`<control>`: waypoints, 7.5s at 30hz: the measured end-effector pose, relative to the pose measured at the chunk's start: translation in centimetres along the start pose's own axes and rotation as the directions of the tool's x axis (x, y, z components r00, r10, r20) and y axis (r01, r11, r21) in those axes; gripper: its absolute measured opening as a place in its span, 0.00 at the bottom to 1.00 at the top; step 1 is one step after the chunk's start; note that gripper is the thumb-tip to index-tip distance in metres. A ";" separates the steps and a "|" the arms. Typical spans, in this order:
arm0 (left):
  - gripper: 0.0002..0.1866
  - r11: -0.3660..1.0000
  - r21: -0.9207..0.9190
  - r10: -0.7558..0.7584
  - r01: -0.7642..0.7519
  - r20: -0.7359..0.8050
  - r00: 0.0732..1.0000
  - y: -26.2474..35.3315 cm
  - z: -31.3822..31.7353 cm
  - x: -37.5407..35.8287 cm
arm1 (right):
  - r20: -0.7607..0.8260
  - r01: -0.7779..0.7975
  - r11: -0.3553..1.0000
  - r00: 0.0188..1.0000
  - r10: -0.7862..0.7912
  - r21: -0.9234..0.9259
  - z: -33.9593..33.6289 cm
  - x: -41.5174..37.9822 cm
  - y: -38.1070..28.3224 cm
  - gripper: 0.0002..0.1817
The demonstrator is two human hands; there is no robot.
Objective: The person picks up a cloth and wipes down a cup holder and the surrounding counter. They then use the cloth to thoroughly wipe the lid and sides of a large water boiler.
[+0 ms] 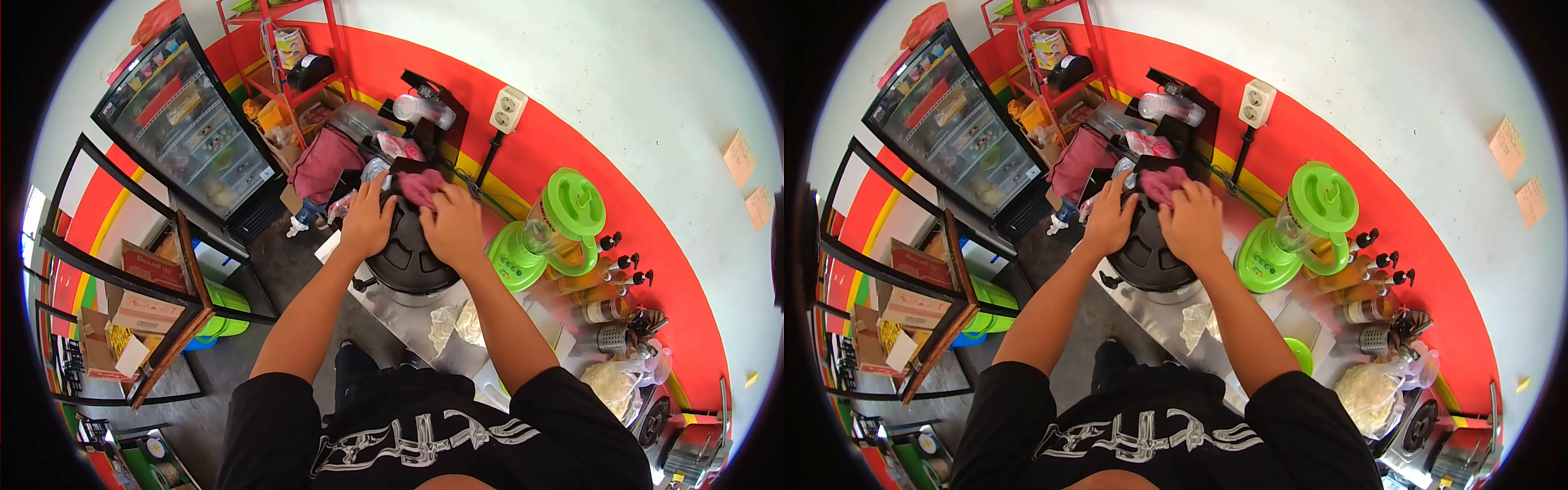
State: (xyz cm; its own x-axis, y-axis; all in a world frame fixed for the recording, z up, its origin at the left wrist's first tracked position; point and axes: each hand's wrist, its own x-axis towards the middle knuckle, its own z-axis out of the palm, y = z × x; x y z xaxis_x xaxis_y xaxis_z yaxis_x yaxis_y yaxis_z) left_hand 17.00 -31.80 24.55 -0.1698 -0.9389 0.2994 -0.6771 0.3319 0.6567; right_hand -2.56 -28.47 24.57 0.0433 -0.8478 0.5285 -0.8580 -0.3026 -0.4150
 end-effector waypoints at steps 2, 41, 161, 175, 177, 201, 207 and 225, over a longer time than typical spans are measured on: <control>0.26 0.998 0.009 0.066 -0.066 -0.007 0.998 0.3 -0.1 -0.2 | 0.003 -0.014 0.998 1.000 0.014 -0.067 -0.9 -1.1 -0.2 0.20; 0.22 0.797 -0.603 -0.060 -0.033 -0.134 0.989 -2.7 2.1 0.5 | 0.255 0.018 1.000 0.967 -0.013 -0.016 -1.3 0.2 -4.6 0.29; 0.08 0.989 0.129 0.098 -0.073 -0.203 0.974 1.6 -0.7 -3.8 | 0.260 0.017 0.992 0.965 0.016 -0.122 0.7 2.4 0.9 0.31; 0.14 0.977 0.140 0.209 -0.162 -0.446 0.871 -0.3 -1.0 -4.7 | 0.234 0.357 0.917 0.890 -0.392 0.179 -2.5 -3.7 -3.9 0.18; 0.15 0.987 -0.130 0.052 -0.094 -0.293 0.955 -1.7 -0.8 -4.2 | 0.281 0.353 0.863 0.841 -0.462 0.360 -4.0 -4.0 -2.7 0.16; 0.18 0.983 0.171 0.089 -0.071 -0.097 0.991 2.1 1.3 -1.6 | 0.122 0.032 0.998 0.992 -0.024 -0.060 -4.4 -6.2 -1.7 0.34; 0.18 0.974 0.176 0.162 -0.140 -0.116 0.980 1.5 1.6 -1.1 | 0.008 -0.033 0.998 0.999 0.034 -0.054 -3.6 -5.3 -1.9 0.28; 0.19 0.989 0.094 0.120 -0.114 -0.063 0.991 1.6 1.7 -1.0 | 0.036 -0.220 0.678 0.961 0.274 0.701 -8.7 -1.1 2.5 0.16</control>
State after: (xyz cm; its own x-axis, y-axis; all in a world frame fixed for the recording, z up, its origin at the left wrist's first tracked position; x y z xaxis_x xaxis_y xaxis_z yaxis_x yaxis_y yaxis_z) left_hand 14.88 -30.44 24.17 -0.2044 -0.8845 0.4193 -0.7174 0.4268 0.5506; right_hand -9.19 -24.49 29.37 -0.1752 -0.9135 0.3673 -0.2329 -0.3240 -0.9169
